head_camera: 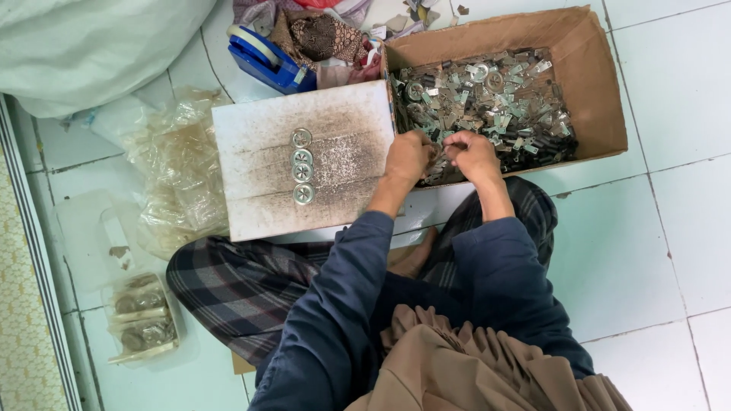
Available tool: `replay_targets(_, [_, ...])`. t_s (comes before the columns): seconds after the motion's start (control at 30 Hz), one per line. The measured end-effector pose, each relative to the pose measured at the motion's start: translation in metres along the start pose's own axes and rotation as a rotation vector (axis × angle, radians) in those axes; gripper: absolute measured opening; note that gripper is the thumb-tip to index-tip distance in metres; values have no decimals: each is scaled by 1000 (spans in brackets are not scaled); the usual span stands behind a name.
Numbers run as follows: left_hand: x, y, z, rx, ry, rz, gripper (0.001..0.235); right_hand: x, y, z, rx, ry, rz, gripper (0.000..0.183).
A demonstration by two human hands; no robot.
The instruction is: The person sorts metal hardware parts from a cardboard box, placing them onto a white board and then into a small plastic bag which they seal with tape.
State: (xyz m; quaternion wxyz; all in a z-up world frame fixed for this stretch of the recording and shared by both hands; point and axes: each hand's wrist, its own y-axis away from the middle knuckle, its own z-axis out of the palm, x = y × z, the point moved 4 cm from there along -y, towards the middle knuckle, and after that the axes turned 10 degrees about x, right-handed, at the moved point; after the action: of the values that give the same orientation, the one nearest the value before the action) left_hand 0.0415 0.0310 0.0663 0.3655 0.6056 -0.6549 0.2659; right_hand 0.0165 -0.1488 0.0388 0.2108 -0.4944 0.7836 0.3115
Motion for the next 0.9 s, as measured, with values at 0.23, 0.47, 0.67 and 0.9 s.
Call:
replay_targets(0.23, [-2,2,-18,-20,230,-147,22,-31,22,-16,-214,-432,-115,38])
replay_targets(0.47, [0,10,-27,48,534,-244,22,-30,20,-10,-130,-541,-114,22])
replay_targets(0.67, [-44,16,-94,227,789,-359,26,-91,31,31,-62,-853,-154,26])
replay_targets(0.9, [-120,14,-217,550,384,-388,25,-180,28,104,-42,-736,-209,20])
